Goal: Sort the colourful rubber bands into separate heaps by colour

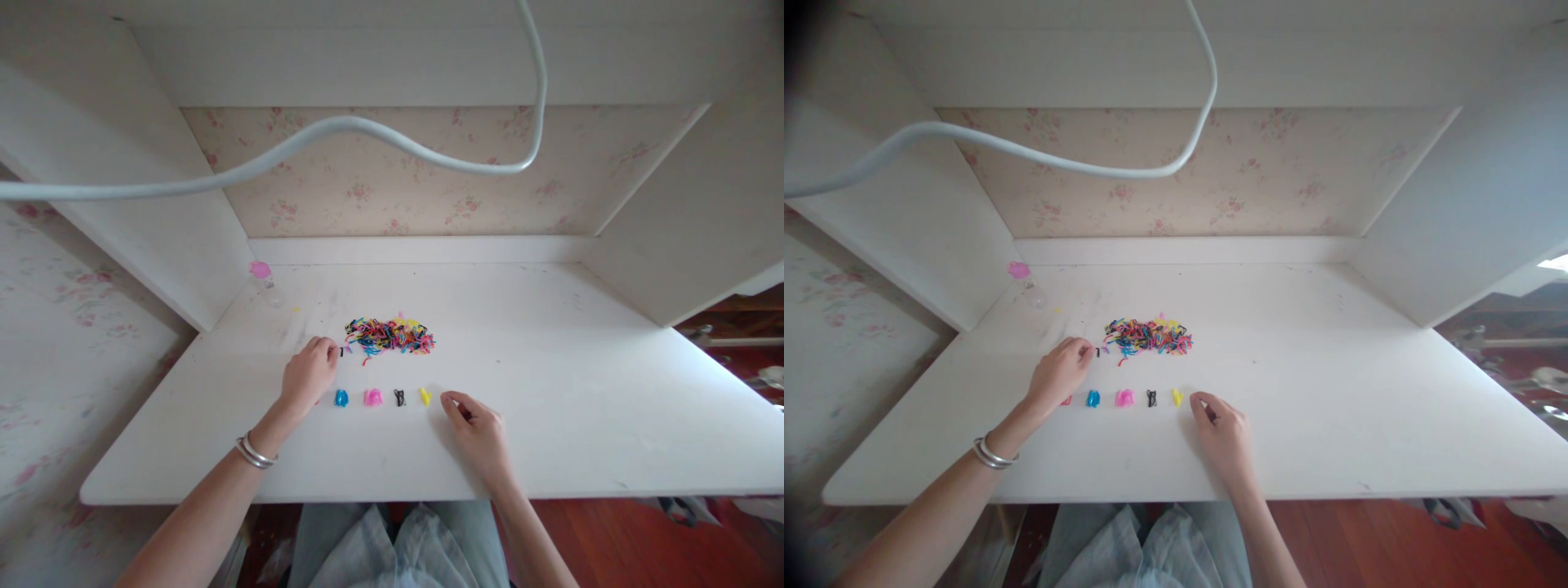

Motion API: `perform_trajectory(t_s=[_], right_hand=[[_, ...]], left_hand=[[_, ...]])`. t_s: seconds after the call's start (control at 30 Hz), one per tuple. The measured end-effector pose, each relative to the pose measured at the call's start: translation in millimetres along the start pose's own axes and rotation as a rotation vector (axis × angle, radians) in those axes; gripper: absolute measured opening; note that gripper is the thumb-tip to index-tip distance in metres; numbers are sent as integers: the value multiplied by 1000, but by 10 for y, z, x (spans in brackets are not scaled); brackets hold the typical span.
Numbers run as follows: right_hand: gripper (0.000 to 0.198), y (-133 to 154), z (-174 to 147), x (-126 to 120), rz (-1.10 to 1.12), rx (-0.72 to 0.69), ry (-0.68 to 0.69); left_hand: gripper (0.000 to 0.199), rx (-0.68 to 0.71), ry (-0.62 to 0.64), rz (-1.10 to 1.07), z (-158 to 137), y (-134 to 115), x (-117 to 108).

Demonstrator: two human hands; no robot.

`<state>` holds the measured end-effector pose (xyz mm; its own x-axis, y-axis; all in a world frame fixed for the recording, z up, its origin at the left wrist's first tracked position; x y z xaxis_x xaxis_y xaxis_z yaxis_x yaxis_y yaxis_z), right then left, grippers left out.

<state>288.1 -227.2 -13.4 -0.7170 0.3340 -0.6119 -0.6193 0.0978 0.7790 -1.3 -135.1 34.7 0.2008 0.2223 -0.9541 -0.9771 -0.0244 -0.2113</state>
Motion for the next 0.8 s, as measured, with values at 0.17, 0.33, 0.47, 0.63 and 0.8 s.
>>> perform_trajectory(t_s=[0.17, 0.33, 0.47, 0.63, 0.8], right_hand=[[38, -4, 2, 3, -10, -9, -7], [38, 4, 1, 4, -1, 0, 5], [37, 8, -2, -3, -1, 23, 18], [37, 10, -4, -11, 1, 17, 23], [36, 10, -5, -6, 1, 11, 27]], left_hand=[[28, 44, -16, -13, 9, -8, -16], [27, 71, -28, -25, 1, -33, -54], [29, 97, -44, -56, -134, -109, -134], [28, 115, -8, -82, -495, -269, -178], [29, 127, 3, -35, -796, -408, -113]])
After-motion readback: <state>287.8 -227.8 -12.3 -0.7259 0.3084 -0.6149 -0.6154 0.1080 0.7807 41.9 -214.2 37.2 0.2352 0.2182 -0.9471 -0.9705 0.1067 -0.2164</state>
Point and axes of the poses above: each hand's wrist, its own z-axis towards the middle knuckle, its own x-axis out of the palm, y = z × x, the point moved 2 cm from there along z, towards the middle knuckle, and after that the axes turned 7 degrees about -y, right-handed, at the moved point
